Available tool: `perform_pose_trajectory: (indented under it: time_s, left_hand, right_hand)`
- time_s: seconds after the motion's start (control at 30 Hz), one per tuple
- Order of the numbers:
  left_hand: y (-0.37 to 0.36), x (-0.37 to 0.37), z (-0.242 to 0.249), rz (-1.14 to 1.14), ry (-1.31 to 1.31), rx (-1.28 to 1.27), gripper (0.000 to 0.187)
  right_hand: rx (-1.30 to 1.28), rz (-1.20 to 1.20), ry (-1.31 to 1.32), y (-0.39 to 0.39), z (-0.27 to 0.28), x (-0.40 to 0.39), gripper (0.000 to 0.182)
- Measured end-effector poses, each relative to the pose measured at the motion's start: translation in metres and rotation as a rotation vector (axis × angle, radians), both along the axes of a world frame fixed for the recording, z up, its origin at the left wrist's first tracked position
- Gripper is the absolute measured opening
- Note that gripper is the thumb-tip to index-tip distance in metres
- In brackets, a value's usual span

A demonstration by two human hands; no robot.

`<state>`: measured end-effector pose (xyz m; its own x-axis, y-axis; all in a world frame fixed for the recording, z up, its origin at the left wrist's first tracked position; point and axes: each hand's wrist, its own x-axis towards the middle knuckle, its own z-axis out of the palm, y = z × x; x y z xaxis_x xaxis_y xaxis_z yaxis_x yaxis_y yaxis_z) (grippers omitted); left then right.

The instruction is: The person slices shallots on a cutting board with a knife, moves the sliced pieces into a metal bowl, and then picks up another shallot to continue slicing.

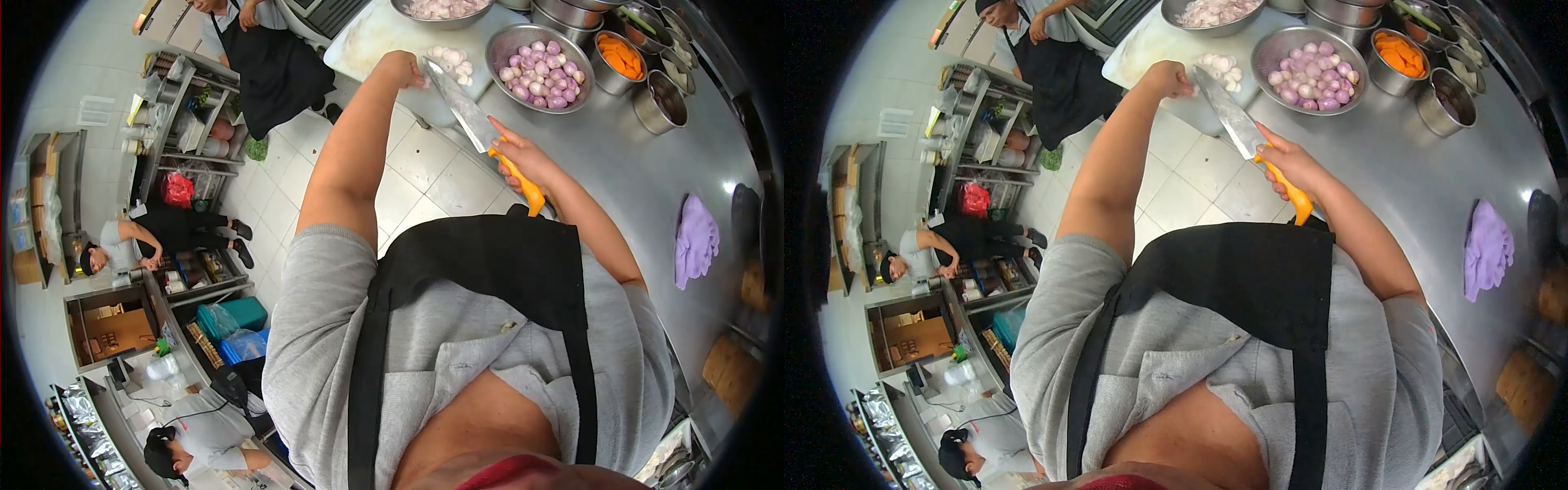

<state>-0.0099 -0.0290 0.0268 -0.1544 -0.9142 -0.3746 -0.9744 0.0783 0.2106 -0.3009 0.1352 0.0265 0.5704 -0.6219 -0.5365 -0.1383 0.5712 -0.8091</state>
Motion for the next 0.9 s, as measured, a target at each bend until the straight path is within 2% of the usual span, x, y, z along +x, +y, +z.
perform_pose_trajectory:
  time_s: [0.07,0.17,0.4,0.47,0.7,0.77,0.8,0.87,0.9]
  left_hand:
    - [0.002,0.001,-0.001,0.103,0.193,0.002,0.034]
    - [0.001,-0.003,0.001,0.064,0.064,0.011,0.036]
    - [0.004,0.002,-0.009,-0.014,0.029,-0.147,0.038]
    - [0.005,0.002,-0.005,0.055,0.120,-0.064,0.039]
    - [0.007,0.001,-0.003,0.064,0.105,-0.031,0.037]
    - [0.004,0.003,-0.006,0.162,0.251,0.030,0.036]
    - [0.000,0.003,-0.008,0.159,0.249,0.030,0.036]
    - [-0.007,0.002,-0.013,0.075,0.015,0.032,0.037]
    - [-0.005,0.001,-0.010,0.072,0.014,0.033,0.037]
  right_hand:
    - [0.007,0.000,-0.015,-0.002,0.000,0.001,0.056]
    - [-0.002,0.011,-0.008,-0.003,0.004,0.005,0.057]
    - [-0.002,-0.027,-0.017,0.002,0.006,0.013,0.056]
    - [-0.005,-0.013,-0.030,0.003,0.007,0.010,0.056]
    - [0.024,-0.054,-0.057,0.010,0.008,0.003,0.054]
    - [0.026,-0.072,-0.070,0.011,0.009,0.006,0.055]
    - [0.032,-0.057,-0.060,0.010,0.008,0.007,0.055]
    - [0.038,-0.048,-0.050,0.010,0.006,0.007,0.056]
    - [0.037,-0.035,-0.054,0.010,0.006,0.007,0.056]
